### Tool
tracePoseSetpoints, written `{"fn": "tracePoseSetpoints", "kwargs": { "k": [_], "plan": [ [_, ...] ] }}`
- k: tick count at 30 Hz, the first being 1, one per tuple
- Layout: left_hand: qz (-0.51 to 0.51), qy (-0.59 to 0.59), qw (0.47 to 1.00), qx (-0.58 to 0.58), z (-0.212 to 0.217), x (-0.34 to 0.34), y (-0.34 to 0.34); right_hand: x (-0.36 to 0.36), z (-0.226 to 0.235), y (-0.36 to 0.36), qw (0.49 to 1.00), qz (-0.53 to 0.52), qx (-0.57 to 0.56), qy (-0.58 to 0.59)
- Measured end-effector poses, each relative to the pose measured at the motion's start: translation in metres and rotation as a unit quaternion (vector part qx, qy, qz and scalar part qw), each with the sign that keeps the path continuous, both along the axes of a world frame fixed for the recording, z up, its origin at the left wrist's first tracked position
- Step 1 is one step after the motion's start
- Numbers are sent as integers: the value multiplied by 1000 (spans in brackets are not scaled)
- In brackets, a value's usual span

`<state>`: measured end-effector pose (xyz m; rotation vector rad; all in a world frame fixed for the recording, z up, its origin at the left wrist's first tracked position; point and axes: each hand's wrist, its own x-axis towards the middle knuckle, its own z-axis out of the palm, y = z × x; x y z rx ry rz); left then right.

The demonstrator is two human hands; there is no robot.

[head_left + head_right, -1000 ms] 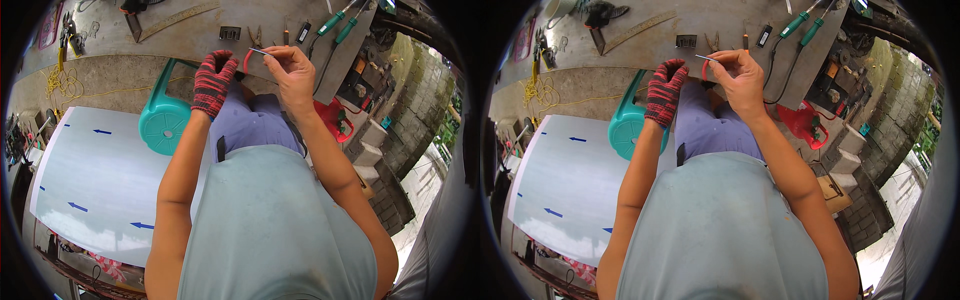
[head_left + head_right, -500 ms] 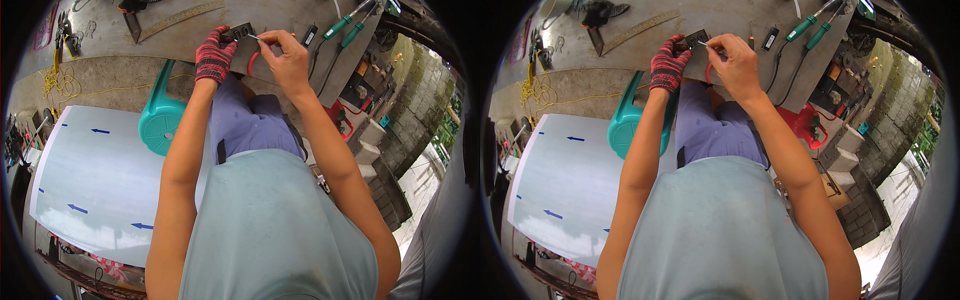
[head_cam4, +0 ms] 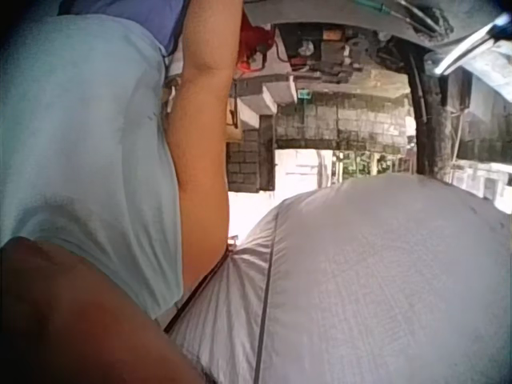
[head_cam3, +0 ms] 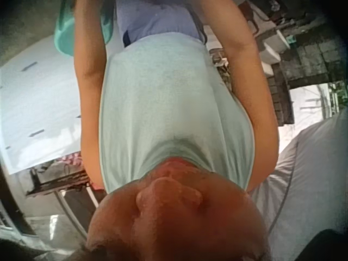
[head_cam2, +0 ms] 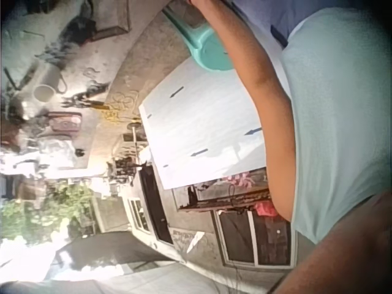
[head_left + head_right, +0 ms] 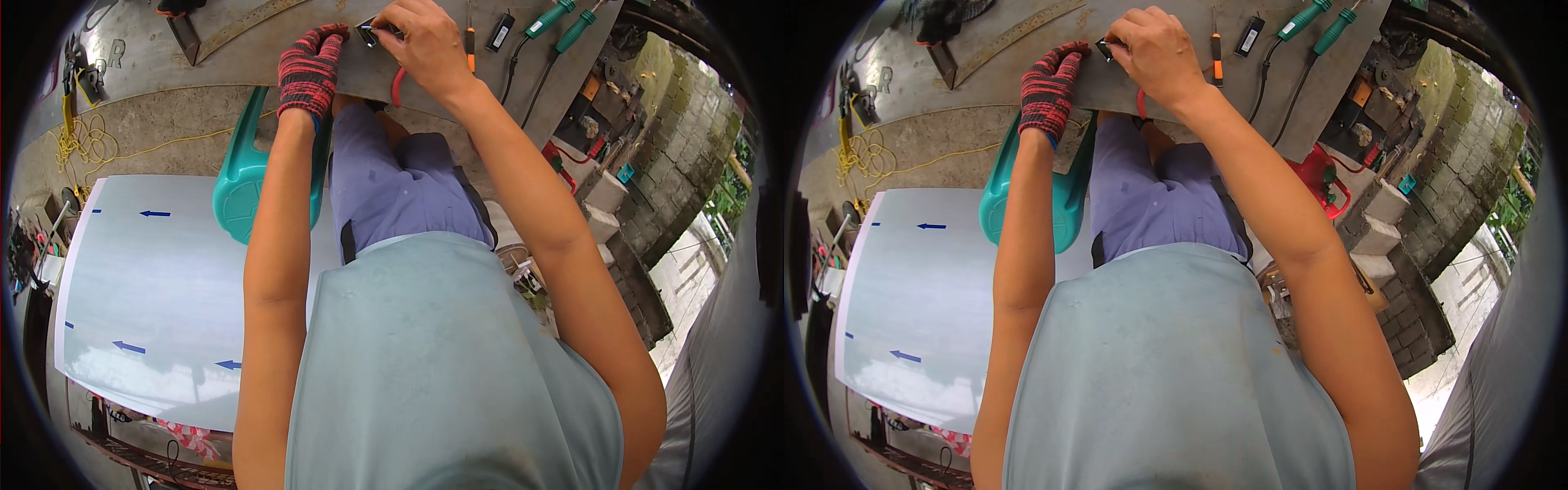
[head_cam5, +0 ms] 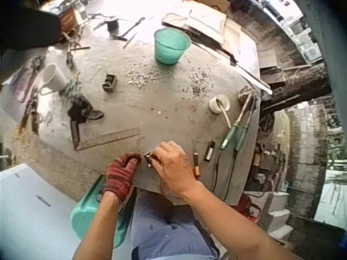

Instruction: Assembling or repairing electronic components on a workbench using soldering tools and pliers.

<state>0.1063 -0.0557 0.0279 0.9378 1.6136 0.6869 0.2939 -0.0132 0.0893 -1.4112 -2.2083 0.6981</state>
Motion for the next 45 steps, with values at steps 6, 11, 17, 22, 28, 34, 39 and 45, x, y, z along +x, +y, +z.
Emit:
{"fn": "tracePoseSetpoints", "kwargs": {
  "k": [6,11,17,22,28,34,39,45],
  "plan": [
    [-15,-5,1000,4,-1,1,6,-5,-2,5,1000,16,-1,21],
    [-13,-11,1000,-26,-2,3,16,-2,-12,9,1000,29,-3,-4],
    [-49,15,997,-55,-15,-4,26,-2,-18,15,998,49,22,22],
    [-90,70,987,-116,-16,-11,37,-3,-21,17,996,74,40,10],
    [-85,33,989,-118,-3,-10,39,-4,-27,16,995,72,60,30],
    [-59,-71,990,-111,21,4,41,0,-32,15,997,61,24,42],
    [-80,-15,987,-136,-9,-11,45,10,-23,11,994,-28,-2,103],
    [-129,57,976,-167,2,-13,50,40,-22,-10,979,-156,-43,122]
  ]
}}
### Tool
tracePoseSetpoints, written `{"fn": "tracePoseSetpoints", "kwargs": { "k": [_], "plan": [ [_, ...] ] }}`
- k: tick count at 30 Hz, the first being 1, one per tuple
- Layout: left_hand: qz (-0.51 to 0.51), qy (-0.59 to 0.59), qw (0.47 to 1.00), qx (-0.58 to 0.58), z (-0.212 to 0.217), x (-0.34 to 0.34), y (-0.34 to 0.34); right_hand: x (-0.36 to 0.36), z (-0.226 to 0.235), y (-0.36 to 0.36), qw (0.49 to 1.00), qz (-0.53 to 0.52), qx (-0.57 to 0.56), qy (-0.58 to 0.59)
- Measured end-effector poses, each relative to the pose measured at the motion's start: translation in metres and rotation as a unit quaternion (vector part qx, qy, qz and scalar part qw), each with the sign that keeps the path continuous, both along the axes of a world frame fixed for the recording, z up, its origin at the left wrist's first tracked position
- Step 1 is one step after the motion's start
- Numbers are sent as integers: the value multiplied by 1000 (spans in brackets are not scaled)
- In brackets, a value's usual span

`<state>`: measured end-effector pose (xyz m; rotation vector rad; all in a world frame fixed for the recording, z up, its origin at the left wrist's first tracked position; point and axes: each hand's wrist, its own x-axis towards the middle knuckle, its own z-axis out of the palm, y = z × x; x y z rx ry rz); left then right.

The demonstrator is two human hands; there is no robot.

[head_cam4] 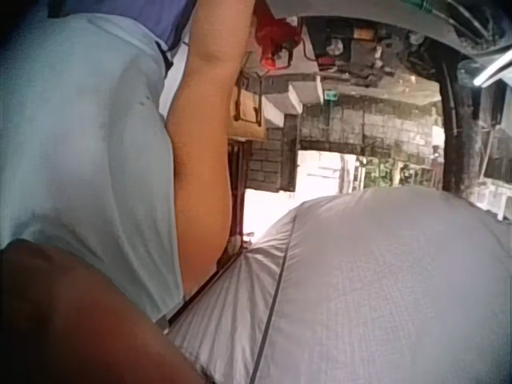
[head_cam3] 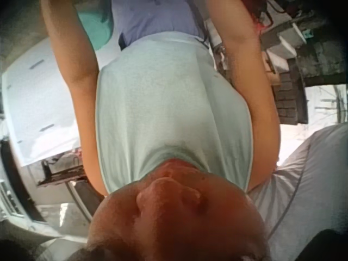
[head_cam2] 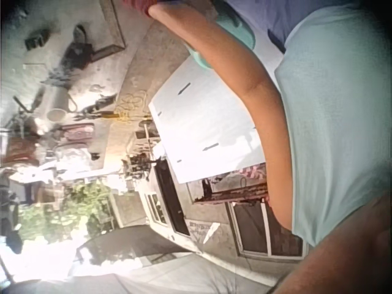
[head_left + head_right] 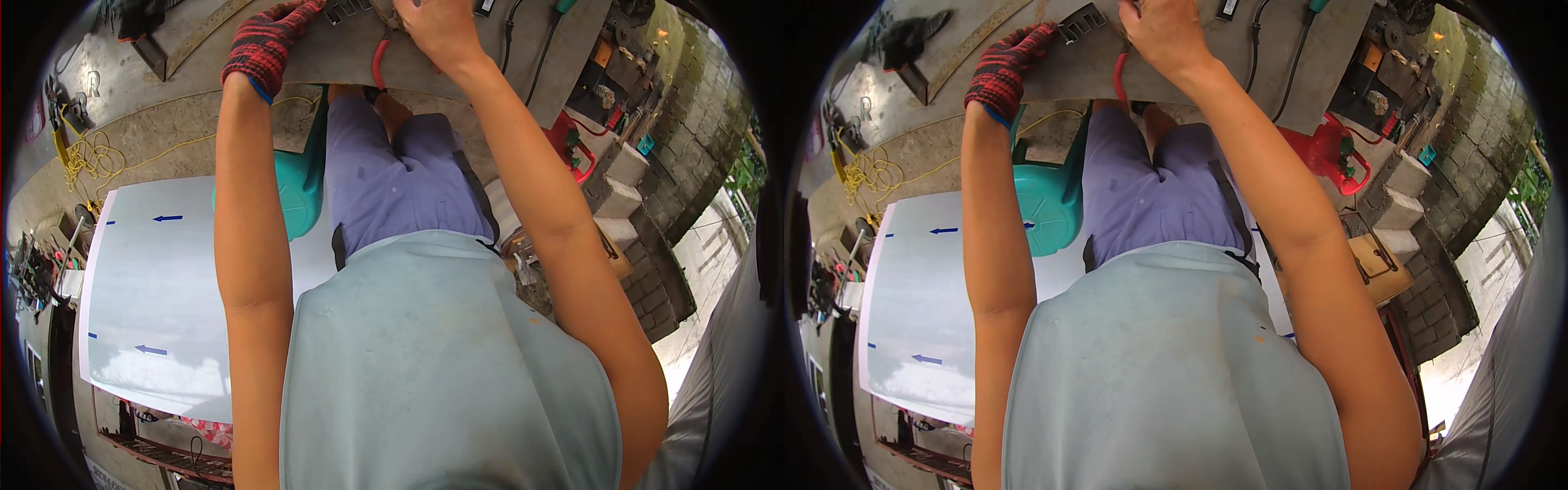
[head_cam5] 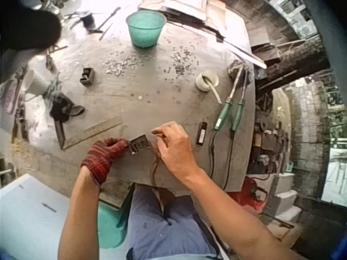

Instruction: Assembling or repairing electronic components on a workbench using soldering tools and pliers.

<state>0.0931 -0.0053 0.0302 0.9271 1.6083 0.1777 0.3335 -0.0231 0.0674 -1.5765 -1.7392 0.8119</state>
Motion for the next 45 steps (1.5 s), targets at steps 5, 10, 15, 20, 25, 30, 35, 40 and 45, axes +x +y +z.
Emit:
{"fn": "tracePoseSetpoints", "kwargs": {
  "k": [5,10,15,20,25,30,35,40,45],
  "plan": [
    [31,-35,998,-28,-4,-6,-1,0,5,-14,998,-46,-21,33],
    [33,-14,998,-44,-6,-6,3,2,-1,-24,998,-65,-3,22],
    [37,-13,997,-65,-10,-11,6,-14,6,-20,998,-49,20,19],
    [84,-56,993,-60,4,-3,2,-34,-14,-21,992,26,72,-97],
    [77,-47,995,-33,12,2,-2,-30,-17,-18,988,49,89,-120],
    [59,-27,998,-22,17,5,-3,-40,-14,-5,987,47,123,-89],
    [56,-34,998,7,12,6,-6,-39,-14,6,991,77,97,-51],
    [66,-55,996,24,4,-5,-12,-43,-27,6,992,73,97,-15],
    [50,-71,996,24,-1,-5,-11,-38,-28,3,993,63,101,3]
  ]
}}
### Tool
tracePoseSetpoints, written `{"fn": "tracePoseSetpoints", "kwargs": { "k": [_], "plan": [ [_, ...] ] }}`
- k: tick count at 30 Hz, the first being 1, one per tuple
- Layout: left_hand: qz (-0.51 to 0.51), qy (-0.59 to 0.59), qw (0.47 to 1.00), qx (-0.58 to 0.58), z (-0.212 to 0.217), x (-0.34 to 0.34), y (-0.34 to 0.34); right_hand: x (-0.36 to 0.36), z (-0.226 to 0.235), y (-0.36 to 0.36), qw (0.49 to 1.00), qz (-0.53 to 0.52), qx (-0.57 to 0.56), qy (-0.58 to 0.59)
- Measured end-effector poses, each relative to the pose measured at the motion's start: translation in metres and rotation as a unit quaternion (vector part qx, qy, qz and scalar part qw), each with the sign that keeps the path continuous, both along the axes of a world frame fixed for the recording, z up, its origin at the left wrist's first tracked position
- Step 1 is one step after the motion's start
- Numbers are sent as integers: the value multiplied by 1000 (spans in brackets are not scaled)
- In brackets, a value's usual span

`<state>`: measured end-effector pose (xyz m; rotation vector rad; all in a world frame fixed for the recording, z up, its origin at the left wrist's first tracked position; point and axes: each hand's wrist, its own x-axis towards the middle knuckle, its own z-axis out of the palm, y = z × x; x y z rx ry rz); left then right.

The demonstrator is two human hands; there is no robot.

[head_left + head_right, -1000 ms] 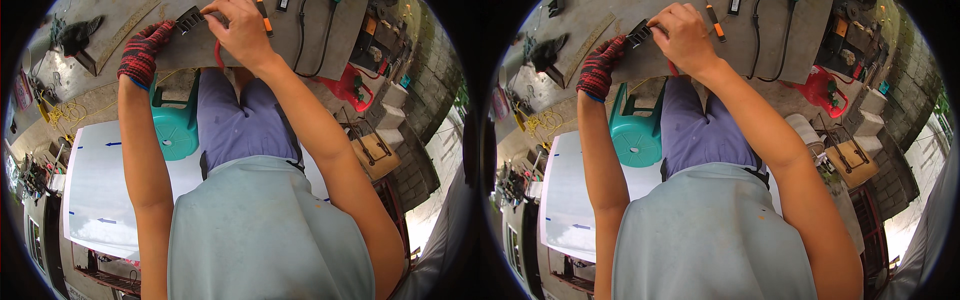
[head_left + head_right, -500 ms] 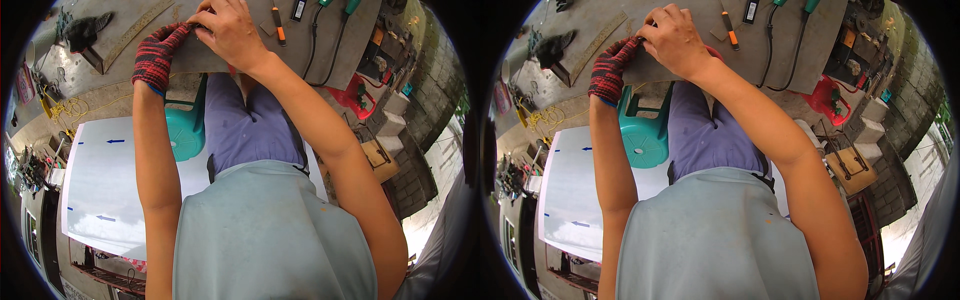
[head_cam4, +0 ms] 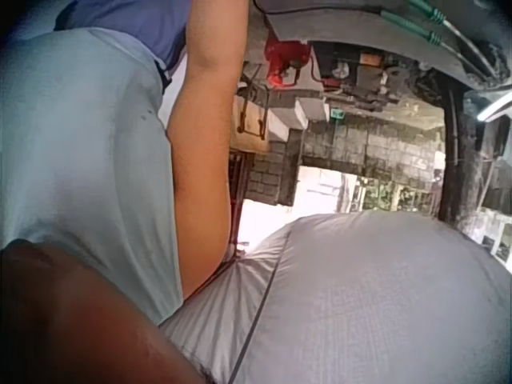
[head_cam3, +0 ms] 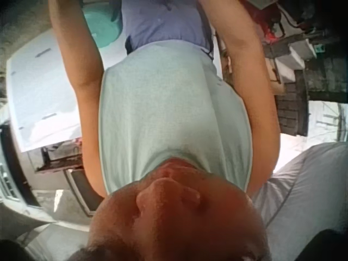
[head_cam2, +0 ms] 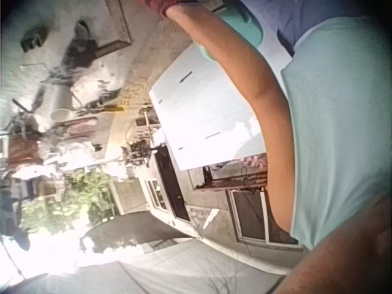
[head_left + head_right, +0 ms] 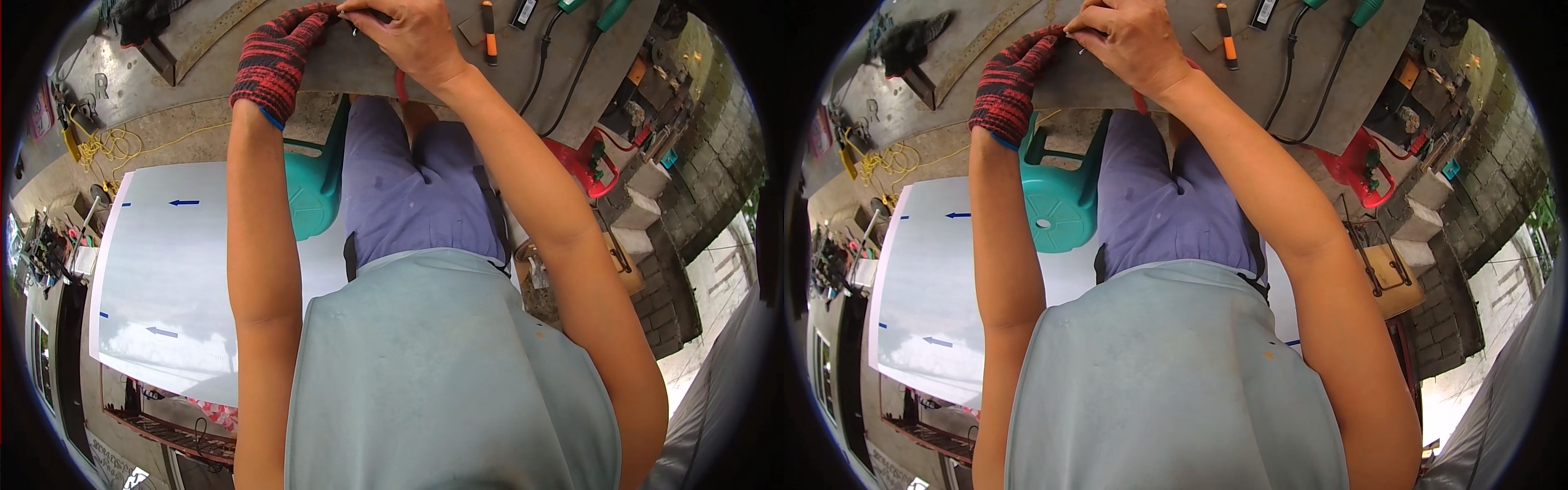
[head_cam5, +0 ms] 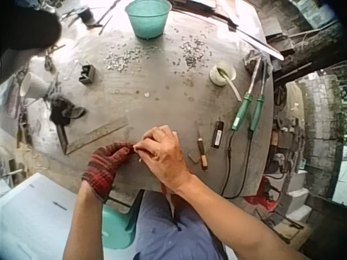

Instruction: Assembling or repairing electronic components on a workbench using soldering tools and pliers.

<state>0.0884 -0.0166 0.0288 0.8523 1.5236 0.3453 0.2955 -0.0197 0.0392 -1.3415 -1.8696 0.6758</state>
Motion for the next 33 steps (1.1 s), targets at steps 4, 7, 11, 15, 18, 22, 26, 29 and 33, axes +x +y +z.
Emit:
{"fn": "tracePoseSetpoints", "kwargs": {
  "k": [4,7,11,15,18,22,26,29,33],
  "plan": [
    [3,37,999,-24,-4,-6,3,-3,-2,0,1000,6,2,3],
    [-11,50,998,-26,-7,-5,3,-3,-2,1,1000,11,2,1],
    [11,38,999,-17,-4,0,1,-2,-1,3,1000,16,3,-14],
    [38,13,999,-34,-10,-2,2,2,5,2,1000,10,5,-2],
    [29,36,998,-49,2,7,5,16,12,-1,998,-52,-13,23],
    [18,24,999,-36,17,11,5,37,19,-6,990,-141,-15,25],
    [33,19,999,-35,16,7,4,46,21,-14,984,-168,-46,23],
    [37,28,998,-39,16,10,5,49,22,-21,981,-177,-68,34],
    [34,38,998,-42,21,13,5,46,22,-25,979,-180,-79,55]
  ]
}}
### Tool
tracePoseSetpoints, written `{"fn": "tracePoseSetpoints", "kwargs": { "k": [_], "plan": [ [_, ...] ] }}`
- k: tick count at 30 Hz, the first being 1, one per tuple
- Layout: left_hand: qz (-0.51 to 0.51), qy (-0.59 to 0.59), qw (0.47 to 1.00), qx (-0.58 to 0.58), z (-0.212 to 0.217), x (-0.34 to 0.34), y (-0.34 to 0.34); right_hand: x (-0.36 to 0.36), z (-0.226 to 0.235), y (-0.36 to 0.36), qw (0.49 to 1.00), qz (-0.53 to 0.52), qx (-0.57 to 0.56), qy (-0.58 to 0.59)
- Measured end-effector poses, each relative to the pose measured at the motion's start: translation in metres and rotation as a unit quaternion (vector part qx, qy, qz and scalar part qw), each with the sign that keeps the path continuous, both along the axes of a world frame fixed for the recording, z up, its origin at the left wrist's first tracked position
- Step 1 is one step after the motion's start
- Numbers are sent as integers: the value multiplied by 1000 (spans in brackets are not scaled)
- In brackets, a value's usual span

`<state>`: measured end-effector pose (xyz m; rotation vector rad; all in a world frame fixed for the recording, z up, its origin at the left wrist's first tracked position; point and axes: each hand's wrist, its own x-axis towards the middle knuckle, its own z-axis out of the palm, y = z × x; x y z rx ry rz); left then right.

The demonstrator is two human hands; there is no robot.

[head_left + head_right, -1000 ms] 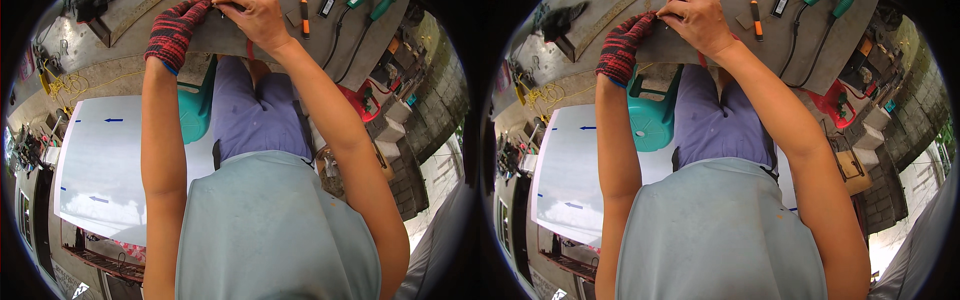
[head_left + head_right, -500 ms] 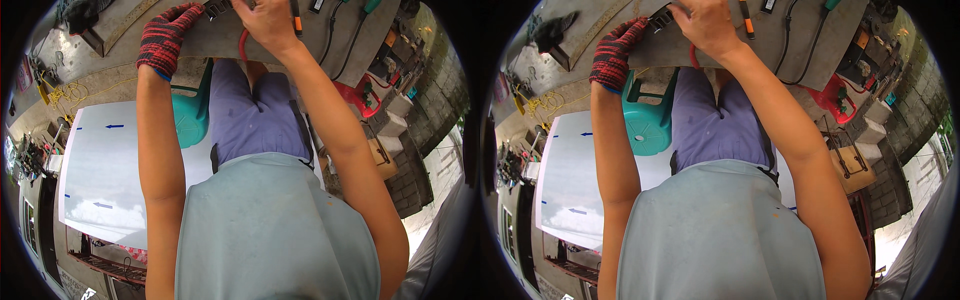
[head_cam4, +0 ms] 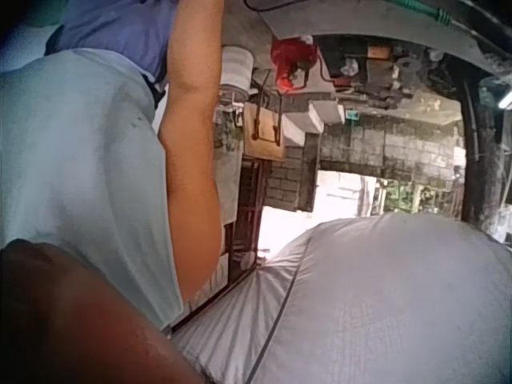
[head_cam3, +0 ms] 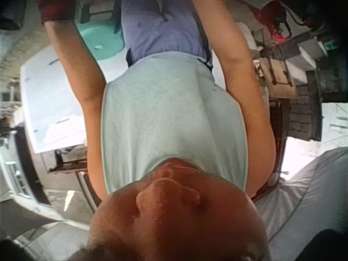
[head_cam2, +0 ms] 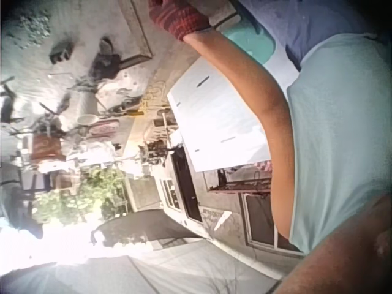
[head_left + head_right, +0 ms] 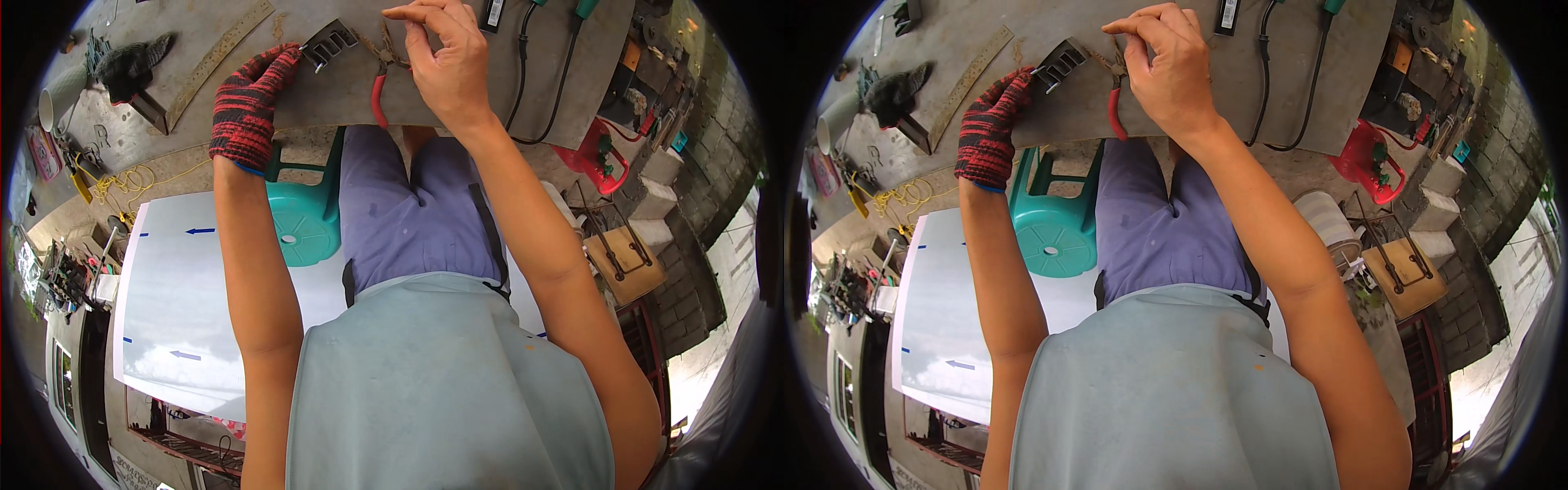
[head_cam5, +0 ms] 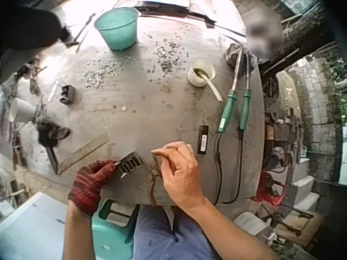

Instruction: Assembling or repairing electronic components on a workbench using soldering tools and pliers.

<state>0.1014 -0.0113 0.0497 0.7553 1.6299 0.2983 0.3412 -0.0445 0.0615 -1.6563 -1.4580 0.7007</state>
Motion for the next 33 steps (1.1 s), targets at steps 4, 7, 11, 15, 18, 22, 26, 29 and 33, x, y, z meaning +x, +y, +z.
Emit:
{"fn": "tracePoseSetpoints", "kwargs": {
  "k": [4,7,11,15,18,22,26,29,33],
  "plan": [
    [-4,-17,1000,13,-4,-2,0,-1,-10,-3,1000,6,25,3],
    [-21,10,1000,17,-1,2,2,-1,-23,-9,1000,6,22,12],
    [-33,31,999,20,3,2,3,-3,-18,-7,999,0,45,-2],
    [-31,5,999,19,-10,-3,1,0,-21,-8,1000,8,13,-2],
    [-12,-5,999,30,-3,-2,0,-1,-17,-7,1000,9,12,3],
    [-1,-1,1000,27,4,5,-2,-2,-14,-8,1000,10,-1,8],
    [14,-13,999,32,6,7,-4,-2,-14,-11,999,31,9,-6],
    [13,-11,999,36,10,10,-4,-6,-6,-16,998,32,-41,22],
    [14,-3,999,33,9,7,-5,-14,-9,-17,998,37,-45,15]
  ]
}}
